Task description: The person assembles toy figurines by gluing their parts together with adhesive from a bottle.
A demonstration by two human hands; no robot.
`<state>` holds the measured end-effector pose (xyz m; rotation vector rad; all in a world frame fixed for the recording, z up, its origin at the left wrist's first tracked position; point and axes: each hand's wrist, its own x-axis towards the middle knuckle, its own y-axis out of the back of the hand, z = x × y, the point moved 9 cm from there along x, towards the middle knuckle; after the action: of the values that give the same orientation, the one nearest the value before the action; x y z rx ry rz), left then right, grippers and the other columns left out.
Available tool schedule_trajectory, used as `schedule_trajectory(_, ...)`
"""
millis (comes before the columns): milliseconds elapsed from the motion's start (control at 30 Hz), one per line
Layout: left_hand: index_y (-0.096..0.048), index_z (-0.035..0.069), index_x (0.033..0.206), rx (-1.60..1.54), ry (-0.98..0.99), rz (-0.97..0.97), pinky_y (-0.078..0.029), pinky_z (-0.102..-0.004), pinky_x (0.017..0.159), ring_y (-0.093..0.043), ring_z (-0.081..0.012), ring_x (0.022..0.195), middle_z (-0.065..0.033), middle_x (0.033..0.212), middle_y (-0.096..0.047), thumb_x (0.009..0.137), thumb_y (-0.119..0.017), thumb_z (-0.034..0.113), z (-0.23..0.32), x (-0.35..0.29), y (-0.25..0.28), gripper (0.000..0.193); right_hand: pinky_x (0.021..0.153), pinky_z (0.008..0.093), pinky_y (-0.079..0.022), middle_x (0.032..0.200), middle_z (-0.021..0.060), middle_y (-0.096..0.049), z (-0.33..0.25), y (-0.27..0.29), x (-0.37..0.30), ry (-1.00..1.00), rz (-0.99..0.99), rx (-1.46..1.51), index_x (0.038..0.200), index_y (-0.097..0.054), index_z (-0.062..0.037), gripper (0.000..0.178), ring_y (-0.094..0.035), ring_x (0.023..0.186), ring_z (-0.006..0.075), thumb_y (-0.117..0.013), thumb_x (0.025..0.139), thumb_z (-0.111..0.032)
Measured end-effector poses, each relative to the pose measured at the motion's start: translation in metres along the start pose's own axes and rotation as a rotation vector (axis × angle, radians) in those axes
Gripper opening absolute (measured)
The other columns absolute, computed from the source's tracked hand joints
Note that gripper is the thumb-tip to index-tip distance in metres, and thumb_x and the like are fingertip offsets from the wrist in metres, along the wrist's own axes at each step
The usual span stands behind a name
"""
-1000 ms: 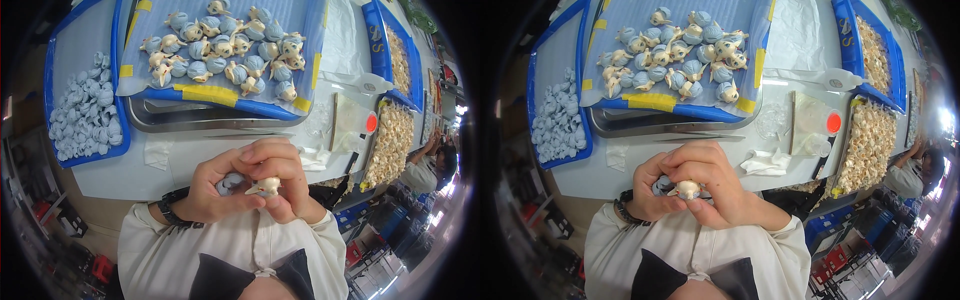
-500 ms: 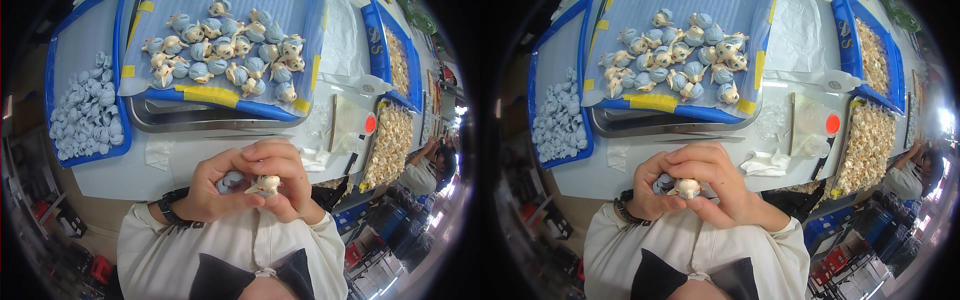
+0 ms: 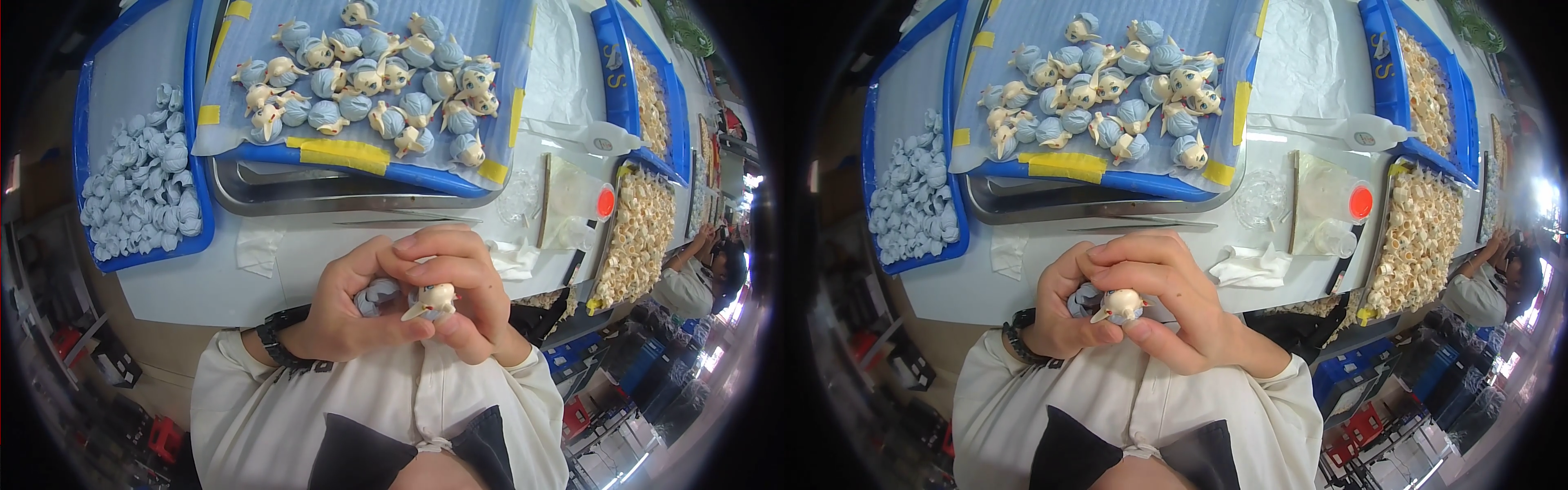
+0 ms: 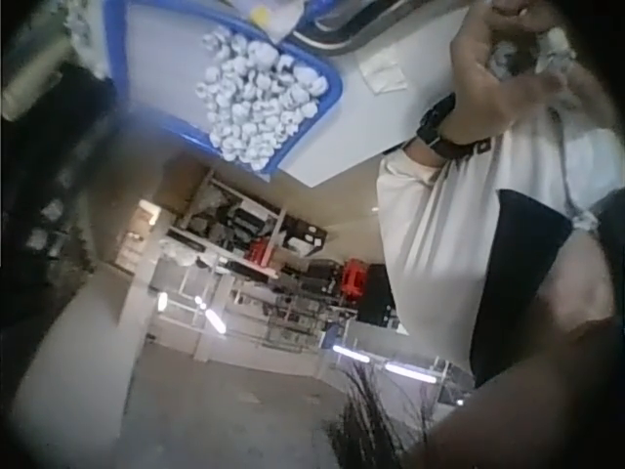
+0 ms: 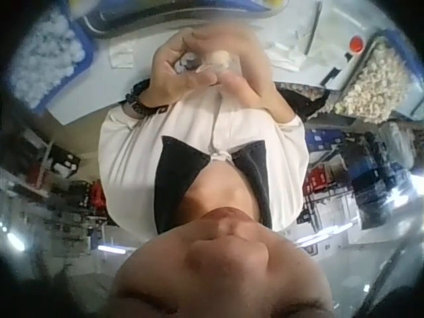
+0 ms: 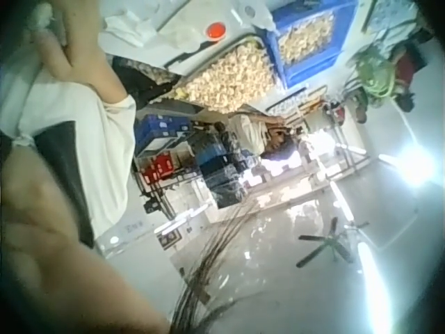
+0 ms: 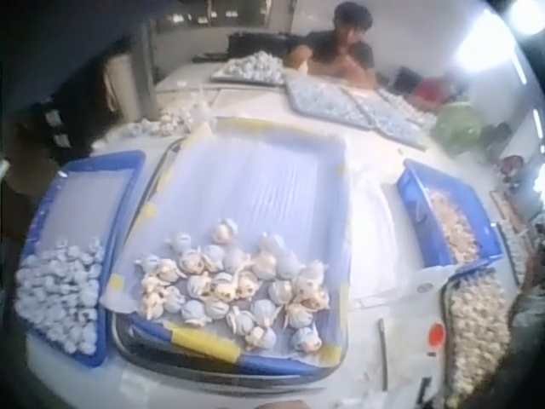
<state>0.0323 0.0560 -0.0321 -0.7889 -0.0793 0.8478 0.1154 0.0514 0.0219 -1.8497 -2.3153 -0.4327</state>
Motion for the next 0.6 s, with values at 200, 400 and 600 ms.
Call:
schedule_trajectory(200,-0.049,0.006,0.094,0.058,0.003,-0.056,-0.036,-0.0169,0.063,-0.043,-0.0015,0.072,0.0011,0.088,-0.051,0.072,-0.072,0.012,-0.002,0.000,0.001,0.033,0.086,0.0377,-0.036,0.108,0.0193,-0.049,-0.001,-0.001,0.003,0.032,-0.029,0.013,0.103,-0.051,0.0023,0.030,-0.048,0.097,0.0302,-0.048,0.076,-0.011)
schedule_trajectory(400,-0.037,0.003,0.120,-0.042,0.119,0.123,-0.038,-0.0198,0.073,-0.046,-0.0063,0.077,-0.0017,0.092,-0.050,0.078,-0.064,0.011,-0.003,0.007,0.002,0.051,0.085,0.0377,-0.035,0.110,0.0184,-0.047,0.002,0.020,0.015,0.013,0.037,-0.179,0.106,-0.050,0.0010,0.033,-0.046,0.099,0.0302,-0.055,0.077,-0.015)
schedule_trajectory(600,-0.028,0.001,0.126,-0.189,0.141,0.040,-0.044,-0.0211,0.059,-0.048,-0.0089,0.066,-0.0099,0.095,-0.051,0.088,-0.043,0.012,-0.004,0.007,-0.001,0.042,0.085,0.0399,-0.036,0.117,0.0166,-0.044,0.005,0.044,0.051,-0.019,0.262,-0.984,0.112,-0.050,-0.0020,0.046,-0.044,0.103,0.0334,-0.063,0.068,-0.002)
